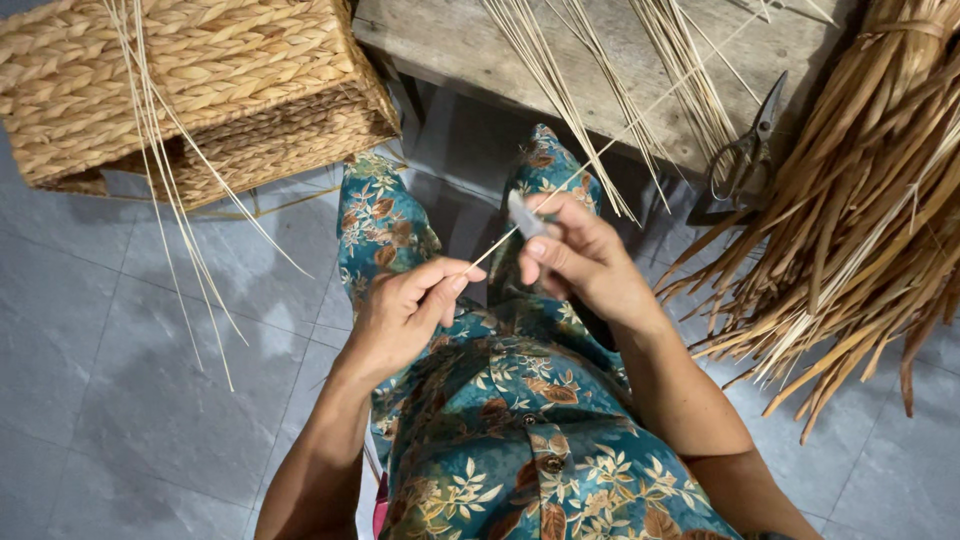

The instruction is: The person sits at a low wooden table and repeatedly picks up thin bamboo strips. Using a small knife, they scrape and smooth the strips, then place them back on the table. Scissors and a woven basket are visible nearby.

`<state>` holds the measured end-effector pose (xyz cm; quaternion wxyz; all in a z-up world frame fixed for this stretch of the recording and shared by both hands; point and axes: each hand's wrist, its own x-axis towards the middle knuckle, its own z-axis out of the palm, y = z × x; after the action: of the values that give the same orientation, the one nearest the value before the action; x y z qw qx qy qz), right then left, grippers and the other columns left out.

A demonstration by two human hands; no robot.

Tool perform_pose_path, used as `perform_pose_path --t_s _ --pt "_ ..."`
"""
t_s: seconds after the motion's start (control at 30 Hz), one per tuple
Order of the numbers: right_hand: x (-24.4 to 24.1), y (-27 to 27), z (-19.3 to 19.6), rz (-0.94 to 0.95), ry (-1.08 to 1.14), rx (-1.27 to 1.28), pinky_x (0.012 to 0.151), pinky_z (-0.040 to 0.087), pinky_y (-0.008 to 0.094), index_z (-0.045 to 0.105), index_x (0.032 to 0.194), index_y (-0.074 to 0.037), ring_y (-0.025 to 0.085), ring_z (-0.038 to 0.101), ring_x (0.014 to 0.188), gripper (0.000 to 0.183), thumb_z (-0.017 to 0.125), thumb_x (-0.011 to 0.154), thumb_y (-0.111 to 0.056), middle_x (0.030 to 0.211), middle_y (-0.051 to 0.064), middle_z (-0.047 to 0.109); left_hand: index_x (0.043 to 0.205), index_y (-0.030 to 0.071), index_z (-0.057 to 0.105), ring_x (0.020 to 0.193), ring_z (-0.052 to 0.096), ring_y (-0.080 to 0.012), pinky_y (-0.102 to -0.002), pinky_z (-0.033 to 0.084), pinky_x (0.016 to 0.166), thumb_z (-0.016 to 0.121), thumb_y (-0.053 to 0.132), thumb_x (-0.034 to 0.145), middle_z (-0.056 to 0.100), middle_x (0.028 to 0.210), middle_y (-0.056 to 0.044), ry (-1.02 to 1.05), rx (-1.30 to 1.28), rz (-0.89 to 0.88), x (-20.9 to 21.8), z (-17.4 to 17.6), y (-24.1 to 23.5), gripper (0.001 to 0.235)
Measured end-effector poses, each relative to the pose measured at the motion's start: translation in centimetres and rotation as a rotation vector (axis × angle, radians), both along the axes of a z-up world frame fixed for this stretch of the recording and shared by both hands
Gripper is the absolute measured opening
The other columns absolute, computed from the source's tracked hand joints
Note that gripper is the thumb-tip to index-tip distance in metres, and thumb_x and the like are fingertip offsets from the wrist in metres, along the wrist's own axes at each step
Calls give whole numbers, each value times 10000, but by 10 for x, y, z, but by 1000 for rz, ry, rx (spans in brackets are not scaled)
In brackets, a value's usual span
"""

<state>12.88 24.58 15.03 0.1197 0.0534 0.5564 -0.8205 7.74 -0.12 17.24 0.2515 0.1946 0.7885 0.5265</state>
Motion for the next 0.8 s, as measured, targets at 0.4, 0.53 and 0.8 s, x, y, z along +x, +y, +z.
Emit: perform_pose_path --t_s 0.4,0.53,0.8 --pt "2 50 9 -271 92 -78 497 344 224 591 1243 -13 87 459 558 191 608 1068 -88 789 71 640 1105 95 768 580 584 -55 -222 490 550 602 117 1006 623 635 30 -76 0 -27 1 -5 -34 195" --pt "4 70 9 -369 94 -35 498 345 226 598 1241 -15 98 467 570 207 625 1051 -94 781 76 634 1102 103 780 549 550 -70 -246 447 513 592 129 1010 562 569 11 -100 -79 -44 -1 -7 -43 211" --pt "11 105 4 -529 112 -2 496 361 228 601 1266 -24 101 457 545 200 606 1089 -115 781 59 609 1094 87 771 581 565 -63 -240 456 534 605 132 1017 578 601 17 -75 37 -33 -4 -13 -56 188"
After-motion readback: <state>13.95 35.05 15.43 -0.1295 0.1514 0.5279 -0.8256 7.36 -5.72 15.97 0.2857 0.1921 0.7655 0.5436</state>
